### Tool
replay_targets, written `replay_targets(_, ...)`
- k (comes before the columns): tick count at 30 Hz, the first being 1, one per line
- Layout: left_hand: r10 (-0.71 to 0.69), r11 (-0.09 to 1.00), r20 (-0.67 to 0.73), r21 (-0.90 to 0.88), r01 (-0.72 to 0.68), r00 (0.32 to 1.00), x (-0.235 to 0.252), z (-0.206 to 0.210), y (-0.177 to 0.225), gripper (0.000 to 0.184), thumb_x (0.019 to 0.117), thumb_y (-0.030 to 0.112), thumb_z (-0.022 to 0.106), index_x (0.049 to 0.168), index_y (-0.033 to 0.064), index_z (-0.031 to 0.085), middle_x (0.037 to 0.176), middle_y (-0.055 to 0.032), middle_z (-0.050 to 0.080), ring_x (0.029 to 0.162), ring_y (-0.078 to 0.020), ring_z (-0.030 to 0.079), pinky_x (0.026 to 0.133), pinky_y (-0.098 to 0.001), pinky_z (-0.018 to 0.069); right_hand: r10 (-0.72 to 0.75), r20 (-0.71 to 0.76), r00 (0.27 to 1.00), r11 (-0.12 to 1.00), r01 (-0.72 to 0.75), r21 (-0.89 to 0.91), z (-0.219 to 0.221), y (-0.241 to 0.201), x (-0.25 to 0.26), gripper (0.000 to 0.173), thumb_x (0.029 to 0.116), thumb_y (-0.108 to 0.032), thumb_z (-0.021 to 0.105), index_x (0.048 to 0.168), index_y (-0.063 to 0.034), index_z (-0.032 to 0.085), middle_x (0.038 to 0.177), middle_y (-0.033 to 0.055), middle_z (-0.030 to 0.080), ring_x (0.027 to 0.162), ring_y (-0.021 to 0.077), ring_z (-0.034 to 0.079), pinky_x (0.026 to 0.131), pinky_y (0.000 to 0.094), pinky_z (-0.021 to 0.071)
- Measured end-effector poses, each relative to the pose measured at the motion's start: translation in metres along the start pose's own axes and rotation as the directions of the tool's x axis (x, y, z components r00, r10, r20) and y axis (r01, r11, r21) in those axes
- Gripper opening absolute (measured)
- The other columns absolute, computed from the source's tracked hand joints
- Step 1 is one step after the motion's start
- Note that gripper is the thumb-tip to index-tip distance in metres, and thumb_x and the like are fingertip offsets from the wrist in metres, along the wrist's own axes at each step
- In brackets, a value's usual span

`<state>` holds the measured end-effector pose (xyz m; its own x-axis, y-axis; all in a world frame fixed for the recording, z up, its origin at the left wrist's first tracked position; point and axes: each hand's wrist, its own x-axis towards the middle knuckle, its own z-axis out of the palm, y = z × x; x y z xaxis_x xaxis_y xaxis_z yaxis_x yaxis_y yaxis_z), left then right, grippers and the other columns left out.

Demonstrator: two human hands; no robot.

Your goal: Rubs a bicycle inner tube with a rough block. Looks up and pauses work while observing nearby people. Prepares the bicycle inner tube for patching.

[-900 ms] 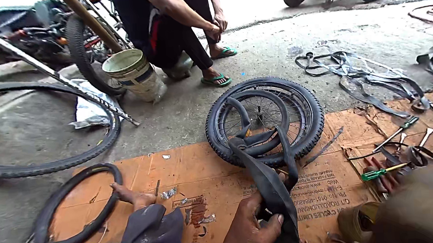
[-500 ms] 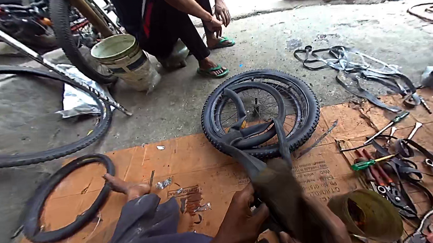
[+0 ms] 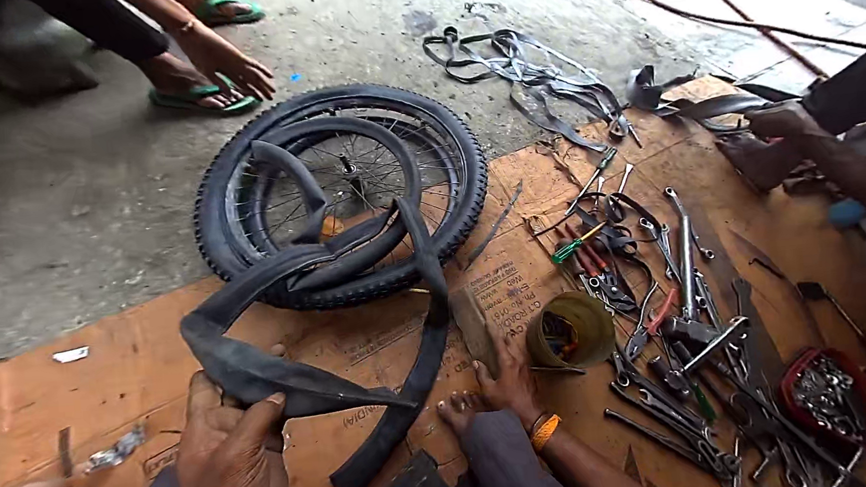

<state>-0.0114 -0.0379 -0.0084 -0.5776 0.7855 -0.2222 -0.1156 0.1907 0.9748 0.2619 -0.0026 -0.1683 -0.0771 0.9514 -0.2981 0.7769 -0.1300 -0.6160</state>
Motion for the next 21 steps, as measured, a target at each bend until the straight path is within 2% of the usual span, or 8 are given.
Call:
replay_targets(3,0.045,0.996,-0.021,0.083,-0.043,0.999,0.0,0.006,0.003,0.093,0.0895,-0.008,0.046,0.163,0.018,-0.005,0.153,-0.0097,0.041,0.119,-0.0112,0.061,0.09,-0.0289,0.0561,-0.146,0.132,0.98,0.986,0.155,-0.06,-0.031,-0.025,-0.014,0.056,0.0958,-0.038,0.063,0.147,-0.018,0.057,0.145,0.0165,0.056,0.132,0.0313,0.055,0.109,0.0488,0.0459)
replay_targets(5,0.087,0.989,-0.023,0.121,-0.084,0.996,0.003,0.006,0.005,0.099,0.089,-0.007,0.048,0.163,0.0209,-0.01,0.161,-0.0103,0.031,0.128,-0.0121,0.055,0.098,-0.0311,0.0534,-0.347,0.113,0.931,0.936,0.338,0.095,-0.062,-0.041,-0.02,0.04,0.1005,-0.034,0.061,0.136,-0.017,0.067,0.128,0.0086,0.068,0.114,0.0203,0.067,0.098,0.0398,0.0553)
replay_targets(7,0.139,0.981,-0.017,0.137,-0.135,0.99,0.008,0.002,0.006,0.101,0.087,-0.005,0.053,0.163,0.0215,-0.009,0.158,-0.0091,0.036,0.126,-0.0114,0.057,0.097,-0.0304,0.0542,-0.459,-0.015,0.888,0.866,0.451,0.215,-0.098,-0.05,-0.019,0.027,0.1023,-0.028,0.061,0.12,-0.0138,0.075,0.106,0.0028,0.074,0.09,0.0113,0.071,0.08,0.0329,0.0623)
replay_targets(9,0.199,0.966,0.004,0.167,-0.197,0.98,0.009,0.004,0.009,0.105,0.082,-0.001,0.057,0.163,0.0182,-0.006,0.145,-0.0075,0.05,0.113,-0.0079,0.063,0.089,-0.0274,0.057,-0.413,-0.115,0.904,0.905,0.421,0.063,-0.142,-0.048,-0.011,0.02,0.1005,-0.025,0.061,0.102,-0.0128,0.076,0.087,-0.0016,0.071,0.074,0.0093,0.068,0.068,0.0332,0.0606)
replay_targets(11,0.255,0.952,0.059,0.161,-0.262,0.965,0.001,0.01,0.014,0.108,0.0823,0.002,0.063,0.164,0.0154,-0.006,0.136,-0.0066,0.057,0.108,-0.0083,0.066,0.089,-0.028,0.0588,-0.22,-0.066,0.973,0.957,0.202,-0.21,-0.178,-0.04,0.006,0.022,0.0992,-0.027,0.061,0.089,-0.0107,0.072,0.073,0.0053,0.066,0.066,0.0223,0.066,0.061,0.0469,0.0562)
replay_targets(14,0.323,0.936,0.174,0.086,-0.341,0.93,-0.012,0.018,0.014,0.112,0.0841,0.002,0.069,0.165,0.0189,-0.006,0.133,-0.0066,0.062,0.107,-0.0149,0.069,0.09,-0.0341,0.0611,0.215,0.207,0.954,0.838,-0.071,-0.541,-0.173,-0.023,0.039,0.033,0.1015,-0.033,0.057,0.101,-0.0036,0.072,0.097,0.0224,0.071,0.097,0.0424,0.069,0.083,0.0626,0.0529)
replay_targets(18,0.351,0.925,0.228,0.068,-0.375,0.908,-0.016,0.019,0.01,0.112,0.0848,0.003,0.068,0.165,0.0264,-0.007,0.13,-0.0063,0.066,0.106,-0.0204,0.071,0.09,-0.0384,0.0621,0.366,0.314,0.876,0.709,-0.044,-0.703,-0.132,-0.001,0.055,0.041,0.1026,-0.022,0.047,0.121,0.0111,0.064,0.125,0.0349,0.063,0.12,0.0511,0.061,0.097,0.066,0.0479)
replay_targets(21,0.334,0.938,0.159,0.043,-0.344,0.929,-0.018,0.011,0.01,0.112,0.084,0.0,0.065,0.165,0.0301,-0.005,0.145,-0.0075,0.055,0.118,-0.0218,0.066,0.095,-0.0383,0.0597,0.448,0.374,0.812,0.704,-0.062,-0.707,-0.151,-0.058,0.042,0.041,0.1074,-0.013,0.039,0.135,0.013,0.055,0.141,0.0346,0.053,0.134,0.0467,0.051,0.111,0.0582,0.0397)
